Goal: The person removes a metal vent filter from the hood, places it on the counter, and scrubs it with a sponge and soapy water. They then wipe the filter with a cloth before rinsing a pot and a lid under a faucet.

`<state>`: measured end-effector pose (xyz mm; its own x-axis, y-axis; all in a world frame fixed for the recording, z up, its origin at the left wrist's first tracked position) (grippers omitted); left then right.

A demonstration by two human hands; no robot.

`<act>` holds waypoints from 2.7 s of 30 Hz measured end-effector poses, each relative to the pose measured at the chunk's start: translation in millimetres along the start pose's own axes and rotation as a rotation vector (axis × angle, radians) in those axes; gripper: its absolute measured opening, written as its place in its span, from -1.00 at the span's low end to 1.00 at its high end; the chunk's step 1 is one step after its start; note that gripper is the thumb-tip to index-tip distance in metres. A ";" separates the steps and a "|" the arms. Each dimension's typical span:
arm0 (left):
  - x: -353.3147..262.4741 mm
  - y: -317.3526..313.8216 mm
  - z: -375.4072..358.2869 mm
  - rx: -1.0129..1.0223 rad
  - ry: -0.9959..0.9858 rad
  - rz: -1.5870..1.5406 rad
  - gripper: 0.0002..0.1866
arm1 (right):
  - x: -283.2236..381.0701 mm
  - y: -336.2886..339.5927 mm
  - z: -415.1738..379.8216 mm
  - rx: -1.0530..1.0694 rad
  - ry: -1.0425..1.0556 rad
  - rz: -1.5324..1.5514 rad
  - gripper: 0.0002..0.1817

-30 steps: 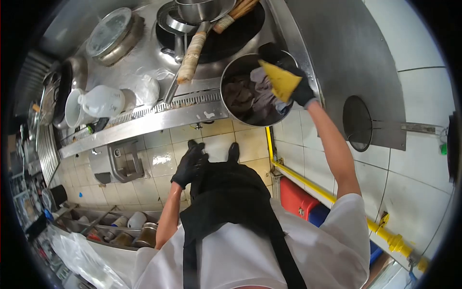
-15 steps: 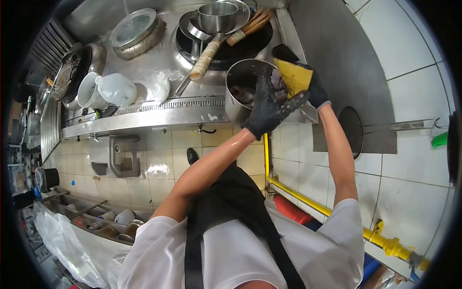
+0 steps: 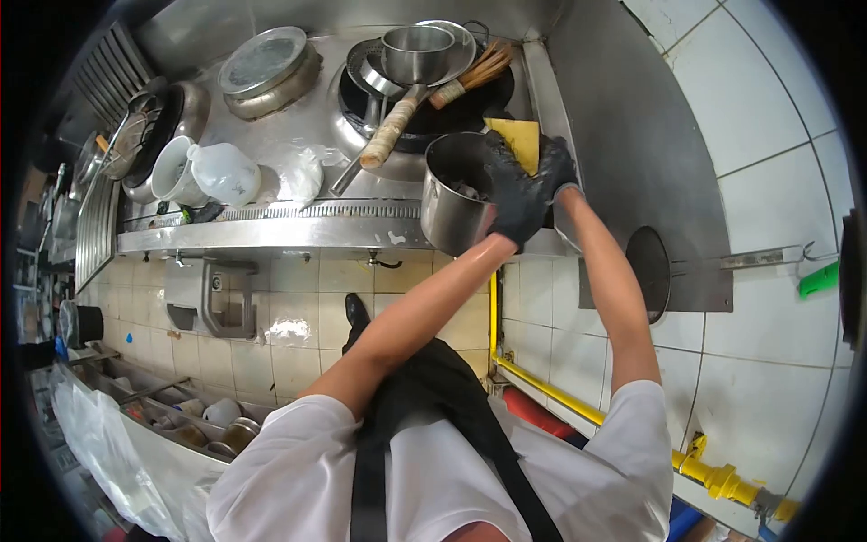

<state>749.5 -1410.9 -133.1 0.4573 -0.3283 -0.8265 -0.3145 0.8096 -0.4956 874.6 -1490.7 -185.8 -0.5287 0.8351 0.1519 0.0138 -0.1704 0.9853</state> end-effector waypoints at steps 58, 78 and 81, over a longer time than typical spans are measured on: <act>-66.1 453.0 -142.8 -0.126 0.113 0.298 -0.36 | 449.4 -124.3 -72.1 0.140 0.346 1.174 -0.70; -369.7 957.6 -219.8 -0.863 -0.014 0.894 -0.36 | 1101.4 -359.0 -72.0 1.629 -0.011 2.027 -0.71; -366.5 1023.8 -205.7 -0.918 -0.050 0.771 -0.27 | 1167.0 -320.3 -80.5 1.857 0.025 1.941 -0.71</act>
<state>88.8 -561.8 -392.5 -0.0864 0.1263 -0.9882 -0.9864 0.1285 0.1027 185.0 -503.6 -330.5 0.8008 0.4452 0.4006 0.4179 0.0636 -0.9062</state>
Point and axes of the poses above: each hand's wrist, its own z-axis towards the middle knuckle, its own y-axis out of the back of the hand, x = y × z, the point moved 10 cm from there along z, towards the middle knuckle
